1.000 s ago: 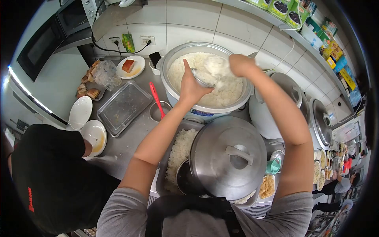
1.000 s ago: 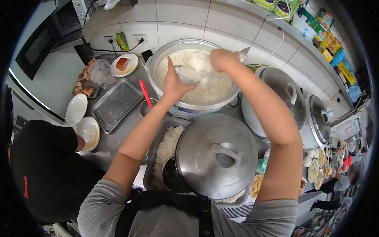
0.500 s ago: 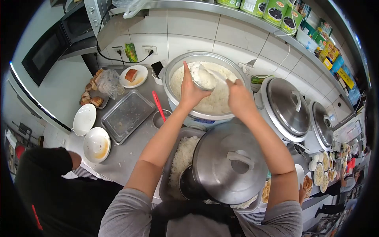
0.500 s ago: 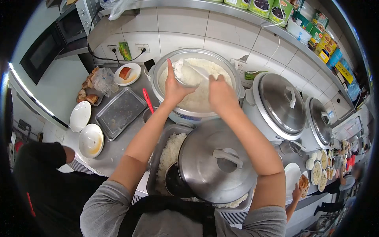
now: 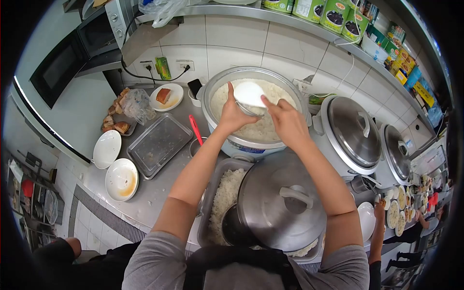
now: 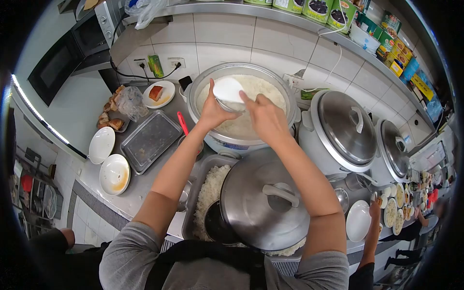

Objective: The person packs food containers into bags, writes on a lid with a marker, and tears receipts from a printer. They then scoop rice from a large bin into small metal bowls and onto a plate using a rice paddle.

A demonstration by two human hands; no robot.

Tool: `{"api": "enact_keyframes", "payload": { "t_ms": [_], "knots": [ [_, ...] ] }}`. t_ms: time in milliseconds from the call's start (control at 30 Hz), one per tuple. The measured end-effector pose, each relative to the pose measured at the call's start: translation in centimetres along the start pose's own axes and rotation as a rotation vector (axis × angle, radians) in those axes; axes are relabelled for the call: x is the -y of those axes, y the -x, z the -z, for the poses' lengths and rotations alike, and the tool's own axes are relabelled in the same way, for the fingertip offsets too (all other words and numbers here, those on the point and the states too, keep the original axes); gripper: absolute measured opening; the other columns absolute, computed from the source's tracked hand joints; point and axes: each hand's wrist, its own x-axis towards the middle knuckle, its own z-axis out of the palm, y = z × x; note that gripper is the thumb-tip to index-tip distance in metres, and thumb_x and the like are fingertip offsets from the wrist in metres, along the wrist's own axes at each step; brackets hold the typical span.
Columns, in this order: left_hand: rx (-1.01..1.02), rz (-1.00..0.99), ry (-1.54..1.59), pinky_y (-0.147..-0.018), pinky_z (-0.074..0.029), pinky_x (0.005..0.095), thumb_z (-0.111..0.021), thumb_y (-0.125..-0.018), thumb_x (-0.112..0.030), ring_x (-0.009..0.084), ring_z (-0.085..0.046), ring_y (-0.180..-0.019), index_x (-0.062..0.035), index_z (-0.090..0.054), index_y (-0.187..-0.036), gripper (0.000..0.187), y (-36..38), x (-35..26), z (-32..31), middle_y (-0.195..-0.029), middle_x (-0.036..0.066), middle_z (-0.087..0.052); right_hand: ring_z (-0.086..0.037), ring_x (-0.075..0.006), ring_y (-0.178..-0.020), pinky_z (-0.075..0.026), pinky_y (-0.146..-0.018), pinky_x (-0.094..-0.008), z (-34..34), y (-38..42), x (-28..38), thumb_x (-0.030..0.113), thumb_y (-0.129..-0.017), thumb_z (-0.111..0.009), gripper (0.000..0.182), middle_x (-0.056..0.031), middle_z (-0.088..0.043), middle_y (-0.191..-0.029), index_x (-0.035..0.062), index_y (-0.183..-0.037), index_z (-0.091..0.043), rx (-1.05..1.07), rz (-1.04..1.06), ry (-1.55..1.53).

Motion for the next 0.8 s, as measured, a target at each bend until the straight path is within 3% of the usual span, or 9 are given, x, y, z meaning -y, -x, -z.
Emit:
{"api": "enact_keyframes", "payload": {
  "t_ms": [133,233,300,367,433,467,533,733,800],
  "knots": [
    [0.036,0.099,0.034,-0.101,-0.047,0.0377,-0.092,-0.053,-0.019,0.0340,-0.059,-0.116,0.0008,0.016,-0.151,0.147,0.6,-2.5,1.0,-0.124,0.024,-0.059,-0.062,-0.0345,-0.069,-0.052,-0.067,-0.0429,-2.0,1.0,-1.0,0.007,-0.091,-0.054,0.041,-0.0150,-0.060,-0.084,0.0113,-0.131,-0.062,0.098,-0.052,0.079],
    [-0.077,-0.111,0.061,-0.103,-0.046,0.0388,-0.092,-0.053,-0.015,0.0333,-0.058,-0.118,-0.0065,0.017,-0.153,0.148,1.2,-2.0,0.9,-0.125,0.021,-0.058,-0.062,-0.0330,-0.066,-0.050,-0.067,-0.0420,-1.4,-0.2,-2.7,0.008,-0.094,-0.052,0.039,-0.0174,-0.061,-0.081,0.0102,-0.132,-0.060,-0.082,-0.009,-0.299],
    [-0.103,-0.172,0.113,-0.104,-0.045,0.0398,-0.092,-0.052,-0.012,0.0332,-0.056,-0.120,-0.0098,0.016,-0.154,0.148,1.4,-2.2,1.2,-0.127,0.019,-0.056,-0.063,-0.0313,-0.066,-0.049,-0.067,-0.0412,-0.2,-1.6,-3.5,0.008,-0.094,-0.052,0.041,-0.0210,-0.063,-0.077,0.0083,-0.134,-0.058,-0.035,-0.419,-0.500],
    [-0.068,-0.171,0.095,-0.104,-0.045,0.0397,-0.092,-0.051,-0.011,0.0331,-0.056,-0.119,-0.0083,0.014,-0.154,0.148,1.5,-2.0,1.4,-0.128,0.019,-0.055,-0.066,-0.0321,-0.071,-0.051,-0.070,-0.0420,-1.0,-1.3,-3.2,0.009,-0.094,-0.051,0.042,-0.0240,-0.064,-0.076,0.0070,-0.135,-0.056,0.024,-0.399,-0.517],
    [-0.035,-0.176,0.078,-0.103,-0.045,0.0396,-0.092,-0.050,-0.010,0.0330,-0.056,-0.119,-0.0069,0.012,-0.155,0.148,1.3,-2.2,1.2,-0.128,0.019,-0.054,-0.050,-0.0157,-0.062,-0.046,-0.063,-0.0306,-2.4,-0.2,-0.8,0.009,-0.097,-0.050,0.040,-0.0129,-0.057,-0.066,0.0077,-0.136,-0.056,0.089,-0.288,-0.398],
    [-0.055,-0.128,0.032,-0.103,-0.045,0.0395,-0.092,-0.049,-0.010,0.0329,-0.056,-0.119,-0.0055,0.009,-0.155,0.146,1.4,-2.3,1.0,-0.129,0.019,-0.054,-0.050,-0.0157,-0.062,-0.046,-0.063,-0.0306,-2.6,0.1,0.6,0.009,-0.097,-0.050,0.040,-0.0129,-0.057,-0.066,0.0077,-0.136,-0.056,0.083,-0.293,-0.397],
    [-0.072,-0.075,-0.013,-0.103,-0.045,0.0394,-0.092,-0.049,-0.009,0.0328,-0.056,-0.118,-0.0042,0.007,-0.155,0.145,1.9,-2.3,0.5,-0.130,0.019,-0.053,-0.068,-0.0348,-0.085,-0.053,-0.077,-0.0415,-2.8,0.8,2.8,0.009,-0.093,-0.051,0.040,-0.0250,-0.068,-0.090,0.0058,-0.132,-0.059,0.146,-0.257,-0.028],
    [-0.270,-0.130,0.090,-0.102,-0.045,0.0388,-0.092,-0.049,-0.008,0.0321,-0.057,-0.116,-0.0035,0.003,-0.155,0.142,2.3,-2.1,0.8,-0.126,0.020,-0.055,-0.066,-0.0397,-0.096,-0.052,-0.085,-0.0436,-3.5,0.0,-1.6,0.011,-0.094,-0.052,0.037,-0.0272,-0.067,-0.103,0.0019,-0.129,-0.060,-0.111,-0.458,-0.576],
    [-0.234,-0.181,0.120,-0.102,-0.046,0.0387,-0.091,-0.050,-0.006,0.0317,-0.058,-0.114,-0.0052,0.002,-0.156,0.140,2.3,-2.1,0.9,-0.125,0.020,-0.055,-0.066,-0.0396,-0.100,-0.051,-0.088,-0.0429,-5.4,0.8,-0.6,0.012,-0.095,-0.052,0.037,-0.0277,-0.066,-0.107,0.0015,-0.129,-0.059,-0.106,-0.380,-0.570]
  ]
}}
